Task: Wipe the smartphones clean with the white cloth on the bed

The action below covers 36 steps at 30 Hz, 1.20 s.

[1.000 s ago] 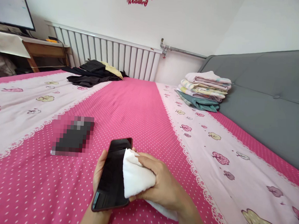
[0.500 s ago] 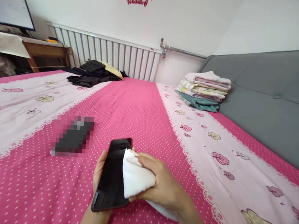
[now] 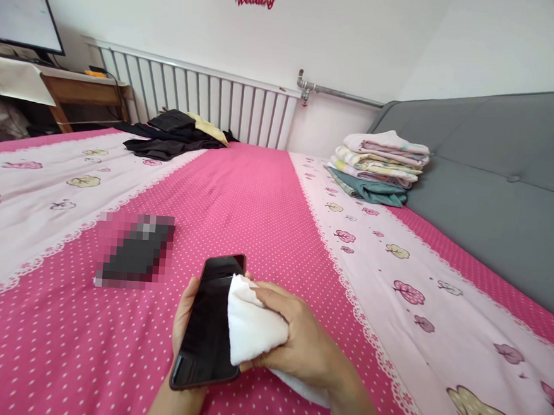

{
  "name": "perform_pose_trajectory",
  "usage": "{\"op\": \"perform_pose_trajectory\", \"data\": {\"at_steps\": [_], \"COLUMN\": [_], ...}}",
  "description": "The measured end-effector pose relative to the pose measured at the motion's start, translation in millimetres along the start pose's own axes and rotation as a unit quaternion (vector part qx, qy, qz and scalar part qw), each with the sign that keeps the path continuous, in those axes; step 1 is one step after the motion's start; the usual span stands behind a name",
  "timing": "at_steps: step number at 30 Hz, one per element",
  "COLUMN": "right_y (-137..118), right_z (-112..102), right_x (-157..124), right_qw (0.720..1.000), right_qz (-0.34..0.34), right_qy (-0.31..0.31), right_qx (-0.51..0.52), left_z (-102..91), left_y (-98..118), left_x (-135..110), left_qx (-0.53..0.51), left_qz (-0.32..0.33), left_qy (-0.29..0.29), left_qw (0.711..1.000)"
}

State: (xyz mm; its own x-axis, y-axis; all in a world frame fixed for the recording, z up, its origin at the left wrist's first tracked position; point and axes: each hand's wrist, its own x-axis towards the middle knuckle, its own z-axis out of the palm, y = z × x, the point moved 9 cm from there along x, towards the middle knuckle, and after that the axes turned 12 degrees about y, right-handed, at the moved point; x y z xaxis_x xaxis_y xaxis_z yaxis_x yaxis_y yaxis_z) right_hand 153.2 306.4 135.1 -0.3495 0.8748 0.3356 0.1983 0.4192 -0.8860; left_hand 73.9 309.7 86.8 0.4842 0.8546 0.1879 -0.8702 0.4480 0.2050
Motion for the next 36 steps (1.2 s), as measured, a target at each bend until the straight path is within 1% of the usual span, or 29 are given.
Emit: {"op": "perform_pose_trajectory", "data": {"at_steps": [13,20,26,36], "right_y": [-0.1,-0.3,1.0,-1.5], "right_z": [0.4,0.9,0.9,-0.2], "right_x": [-0.1,-0.6,0.6,0.4], "right_qw": [1.0,1.0,1.0,1.0], "right_qz": [0.005,0.002,0.009,0.002], "right_qy": [0.0,-0.002,-0.003,-0.001], "right_qx": [-0.002,0.0,-0.002,0.005], "left_z": [-2.8,0.3,-2.9,0.6], "left_y": [0.1,0.1,-0.2,-0.4], "left_x": [-0.2,-0.3,-0.1,0.0], "left_qx": [-0.013,-0.014,-0.016,-0.005], "left_qz": [0.0,-0.001,0.0,0.002], "left_qy": [0.012,0.0,0.014,0.009], "left_qw": [1.0,1.0,1.0,1.0]}}
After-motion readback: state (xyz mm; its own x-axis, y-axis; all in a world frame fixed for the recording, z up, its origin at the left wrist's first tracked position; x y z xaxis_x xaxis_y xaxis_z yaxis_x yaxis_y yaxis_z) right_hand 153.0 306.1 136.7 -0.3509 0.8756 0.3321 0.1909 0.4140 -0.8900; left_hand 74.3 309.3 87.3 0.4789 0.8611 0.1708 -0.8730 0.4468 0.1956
